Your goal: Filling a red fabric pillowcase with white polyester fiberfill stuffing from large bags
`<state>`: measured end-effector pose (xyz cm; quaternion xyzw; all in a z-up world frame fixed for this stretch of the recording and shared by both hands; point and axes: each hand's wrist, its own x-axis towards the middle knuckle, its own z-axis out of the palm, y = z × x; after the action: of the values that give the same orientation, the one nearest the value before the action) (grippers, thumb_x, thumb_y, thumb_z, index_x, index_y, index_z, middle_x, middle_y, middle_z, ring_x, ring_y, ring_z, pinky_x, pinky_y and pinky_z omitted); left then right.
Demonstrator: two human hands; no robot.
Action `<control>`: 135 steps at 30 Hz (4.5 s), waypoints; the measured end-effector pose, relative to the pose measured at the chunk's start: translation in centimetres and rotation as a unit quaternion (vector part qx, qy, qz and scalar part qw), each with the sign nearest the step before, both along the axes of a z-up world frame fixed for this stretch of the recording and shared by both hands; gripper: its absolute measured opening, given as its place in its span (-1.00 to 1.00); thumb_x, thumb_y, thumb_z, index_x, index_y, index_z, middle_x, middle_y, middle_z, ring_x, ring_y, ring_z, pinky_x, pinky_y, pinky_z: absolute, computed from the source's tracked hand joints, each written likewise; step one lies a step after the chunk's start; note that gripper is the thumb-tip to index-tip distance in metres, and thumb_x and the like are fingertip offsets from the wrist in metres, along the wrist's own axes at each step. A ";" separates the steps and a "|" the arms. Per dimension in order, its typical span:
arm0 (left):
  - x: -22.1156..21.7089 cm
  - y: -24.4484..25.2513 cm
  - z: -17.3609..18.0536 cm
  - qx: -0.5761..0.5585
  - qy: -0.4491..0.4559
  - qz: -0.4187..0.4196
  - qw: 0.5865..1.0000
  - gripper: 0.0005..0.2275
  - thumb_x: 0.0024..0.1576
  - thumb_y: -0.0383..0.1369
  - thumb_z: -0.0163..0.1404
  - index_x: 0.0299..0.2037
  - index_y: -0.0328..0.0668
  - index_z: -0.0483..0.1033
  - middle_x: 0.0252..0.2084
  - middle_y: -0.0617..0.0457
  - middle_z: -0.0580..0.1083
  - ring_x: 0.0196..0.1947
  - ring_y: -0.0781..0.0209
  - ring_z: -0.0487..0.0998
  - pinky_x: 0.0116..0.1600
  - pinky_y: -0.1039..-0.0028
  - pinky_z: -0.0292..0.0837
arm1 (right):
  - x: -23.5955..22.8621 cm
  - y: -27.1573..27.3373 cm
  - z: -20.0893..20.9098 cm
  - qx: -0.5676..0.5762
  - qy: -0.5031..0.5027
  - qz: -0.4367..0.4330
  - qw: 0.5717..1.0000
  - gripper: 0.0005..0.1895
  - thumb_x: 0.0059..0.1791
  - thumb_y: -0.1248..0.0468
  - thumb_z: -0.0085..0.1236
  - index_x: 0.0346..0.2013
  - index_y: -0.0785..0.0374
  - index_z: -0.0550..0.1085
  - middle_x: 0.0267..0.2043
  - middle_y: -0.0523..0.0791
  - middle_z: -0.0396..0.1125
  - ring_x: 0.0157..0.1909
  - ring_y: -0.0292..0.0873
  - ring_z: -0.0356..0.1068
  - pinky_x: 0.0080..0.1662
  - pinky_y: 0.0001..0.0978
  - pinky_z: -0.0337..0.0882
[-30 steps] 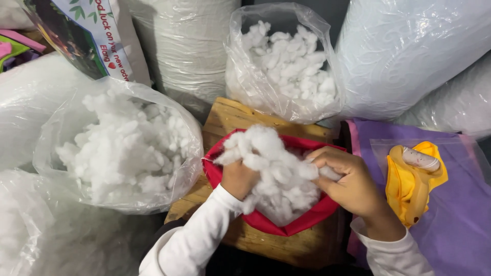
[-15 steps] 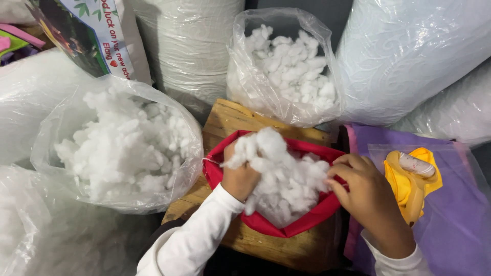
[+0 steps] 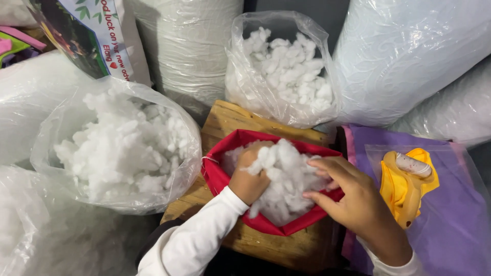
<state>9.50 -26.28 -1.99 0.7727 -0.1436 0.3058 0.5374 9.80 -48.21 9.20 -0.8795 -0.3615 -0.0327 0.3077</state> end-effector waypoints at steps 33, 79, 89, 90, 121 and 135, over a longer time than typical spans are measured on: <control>0.3 1.2 -1.3 -0.040 0.032 -0.012 0.999 -0.79 0.14 -0.55 -0.10 -0.06 -0.28 0.52 -0.21 -0.05 0.54 -0.19 0.03 0.58 -0.03 0.26 0.47 | 0.4 3.1 -2.0 0.046 0.015 0.127 0.991 -0.81 -0.09 0.53 0.02 -0.35 0.19 0.51 -0.25 -0.17 0.51 -0.20 -0.23 0.53 -0.13 -0.47 0.42; -0.9 4.4 2.0 -0.022 0.069 0.111 0.991 -0.68 -0.08 -0.59 -0.10 -0.09 -0.28 0.48 -0.21 -0.24 0.45 -0.14 -0.32 0.52 0.02 0.09 0.47 | 2.2 6.9 -4.7 0.153 -0.145 -0.051 0.976 -0.71 -0.22 0.49 0.22 -0.34 0.01 0.57 -0.30 -0.23 0.45 -0.18 -0.11 0.50 -0.08 -0.27 0.46; -1.3 3.9 2.3 0.112 0.134 -0.017 0.984 -0.45 -0.18 -0.67 0.14 0.07 -0.17 0.34 0.02 -0.09 0.40 0.04 -0.14 0.52 0.13 0.29 0.46 | 0.7 7.0 -2.2 0.103 0.031 0.069 0.992 -0.58 -0.09 0.29 0.33 0.05 0.20 0.50 0.12 -0.01 0.38 0.10 -0.04 0.45 0.03 -0.25 0.52; -1.3 3.9 2.4 0.068 0.066 -0.092 0.991 -0.39 -0.26 -0.69 0.16 0.09 -0.31 0.35 0.03 -0.17 0.42 0.10 -0.09 0.47 0.20 0.30 0.37 | 0.5 7.2 -3.1 0.050 0.016 0.104 0.993 -0.46 -0.19 0.20 0.49 0.04 0.15 0.49 0.10 -0.04 0.36 -0.02 -0.13 0.46 -0.01 -0.33 0.51; -1.5 6.6 2.2 0.399 0.280 -0.011 0.873 -0.58 -0.11 -0.15 0.28 -0.02 0.01 0.63 -0.04 -0.07 0.60 -0.11 -0.18 0.66 -0.10 0.06 0.60 | 4.4 -1.2 -5.4 -0.316 0.085 0.002 0.945 -0.42 -0.17 0.05 0.37 0.13 -0.01 0.48 0.10 -0.07 0.44 0.22 0.06 0.43 0.15 -0.02 0.46; -1.4 4.5 -2.4 0.425 0.143 -0.024 0.894 -0.55 0.03 -0.06 0.19 0.04 -0.10 0.45 0.15 -0.04 0.50 0.05 -0.10 0.55 -0.19 0.07 0.55 | 3.9 2.1 -8.5 -0.353 0.055 0.061 0.932 -0.14 -0.13 -0.09 0.39 0.41 -0.16 0.23 0.40 0.03 0.10 0.40 0.15 0.09 0.28 0.14 0.18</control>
<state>8.15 -21.74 -4.43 0.9591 -0.1997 0.0891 0.1800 13.69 -46.08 0.68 -0.9080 -0.3853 0.1644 -0.0022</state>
